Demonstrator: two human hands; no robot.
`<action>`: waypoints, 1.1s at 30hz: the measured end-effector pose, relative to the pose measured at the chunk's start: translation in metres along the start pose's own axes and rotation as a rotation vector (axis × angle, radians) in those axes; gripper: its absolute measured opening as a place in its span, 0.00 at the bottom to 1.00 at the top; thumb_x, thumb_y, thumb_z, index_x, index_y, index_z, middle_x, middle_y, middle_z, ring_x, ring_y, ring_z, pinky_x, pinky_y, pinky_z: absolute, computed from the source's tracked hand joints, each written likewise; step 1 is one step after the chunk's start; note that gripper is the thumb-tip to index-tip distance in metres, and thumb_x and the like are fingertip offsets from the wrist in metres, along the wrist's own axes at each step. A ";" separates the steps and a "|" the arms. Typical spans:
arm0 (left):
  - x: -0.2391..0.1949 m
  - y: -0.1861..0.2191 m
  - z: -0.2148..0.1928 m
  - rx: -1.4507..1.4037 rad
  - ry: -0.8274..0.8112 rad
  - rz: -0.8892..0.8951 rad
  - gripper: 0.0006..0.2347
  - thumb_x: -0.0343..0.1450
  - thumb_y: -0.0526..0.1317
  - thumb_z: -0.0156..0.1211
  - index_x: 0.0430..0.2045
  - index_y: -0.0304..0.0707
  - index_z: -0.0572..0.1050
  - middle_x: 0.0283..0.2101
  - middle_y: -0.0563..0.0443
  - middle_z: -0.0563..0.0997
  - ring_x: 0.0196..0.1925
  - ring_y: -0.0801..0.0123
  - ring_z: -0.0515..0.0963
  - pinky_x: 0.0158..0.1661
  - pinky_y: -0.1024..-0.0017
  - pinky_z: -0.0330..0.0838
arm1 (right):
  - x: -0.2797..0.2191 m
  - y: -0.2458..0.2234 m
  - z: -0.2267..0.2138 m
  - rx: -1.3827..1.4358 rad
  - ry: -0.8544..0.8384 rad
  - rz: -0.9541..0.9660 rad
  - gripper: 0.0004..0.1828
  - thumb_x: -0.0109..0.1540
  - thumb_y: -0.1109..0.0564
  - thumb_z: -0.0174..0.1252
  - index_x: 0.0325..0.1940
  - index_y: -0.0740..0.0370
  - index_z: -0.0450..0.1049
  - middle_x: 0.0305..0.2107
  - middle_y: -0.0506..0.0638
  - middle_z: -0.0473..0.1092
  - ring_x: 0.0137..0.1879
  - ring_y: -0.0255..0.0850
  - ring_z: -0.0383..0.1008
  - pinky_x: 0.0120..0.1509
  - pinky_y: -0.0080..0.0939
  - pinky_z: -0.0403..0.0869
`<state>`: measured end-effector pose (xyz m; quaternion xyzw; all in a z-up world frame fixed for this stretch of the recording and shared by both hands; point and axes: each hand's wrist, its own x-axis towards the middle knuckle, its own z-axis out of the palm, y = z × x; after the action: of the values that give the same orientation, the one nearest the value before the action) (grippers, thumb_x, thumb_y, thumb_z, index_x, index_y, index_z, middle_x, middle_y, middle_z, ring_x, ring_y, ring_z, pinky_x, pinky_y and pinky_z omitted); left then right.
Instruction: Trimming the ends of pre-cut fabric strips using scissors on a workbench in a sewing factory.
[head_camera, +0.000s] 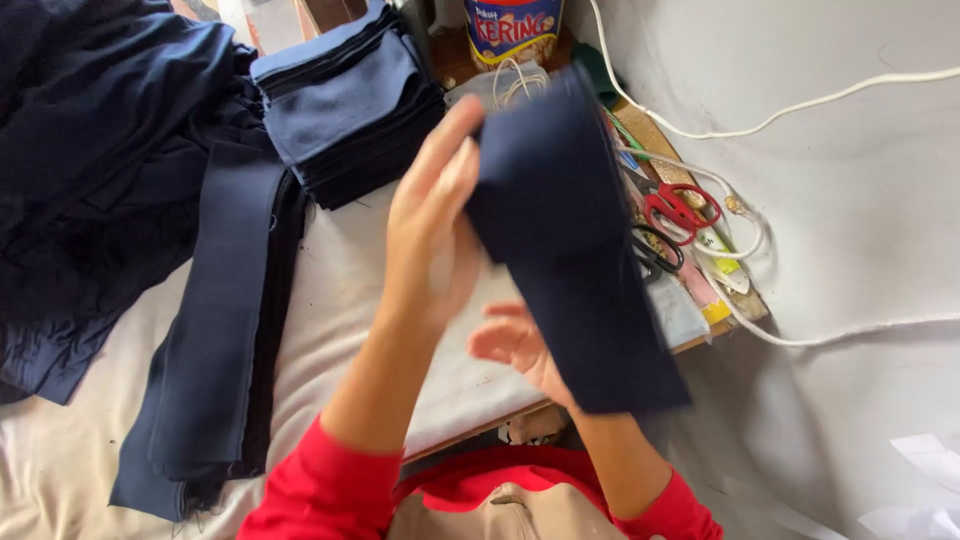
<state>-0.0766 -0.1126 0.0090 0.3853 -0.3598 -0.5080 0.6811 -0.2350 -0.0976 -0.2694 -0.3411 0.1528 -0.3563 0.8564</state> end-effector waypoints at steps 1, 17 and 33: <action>0.022 -0.010 0.005 0.011 0.031 0.047 0.27 0.72 0.44 0.58 0.66 0.33 0.66 0.72 0.50 0.66 0.74 0.73 0.63 0.68 0.77 0.57 | -0.002 -0.045 0.061 0.170 -0.039 -0.019 0.28 0.70 0.42 0.48 0.67 0.65 0.66 0.51 0.67 0.76 0.59 0.57 0.77 0.64 0.58 0.75; -0.041 -0.227 -0.103 1.245 -0.112 0.026 0.08 0.72 0.50 0.61 0.33 0.52 0.82 0.27 0.52 0.79 0.32 0.56 0.83 0.35 0.61 0.78 | -0.067 -0.072 -0.056 -2.134 0.819 -0.467 0.18 0.59 0.41 0.65 0.53 0.30 0.78 0.45 0.36 0.67 0.47 0.36 0.72 0.50 0.40 0.71; 0.154 -0.244 -0.117 1.579 -0.145 0.507 0.22 0.66 0.27 0.48 0.56 0.41 0.72 0.55 0.37 0.72 0.51 0.40 0.73 0.43 0.49 0.75 | -0.055 -0.068 0.013 -1.680 0.256 -0.414 0.03 0.56 0.50 0.57 0.30 0.46 0.72 0.29 0.40 0.70 0.37 0.41 0.72 0.48 0.47 0.62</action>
<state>-0.0397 -0.2885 -0.2447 0.6233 -0.7292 0.0392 0.2795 -0.3014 -0.0870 -0.2120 -0.8376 0.3947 -0.3098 0.2160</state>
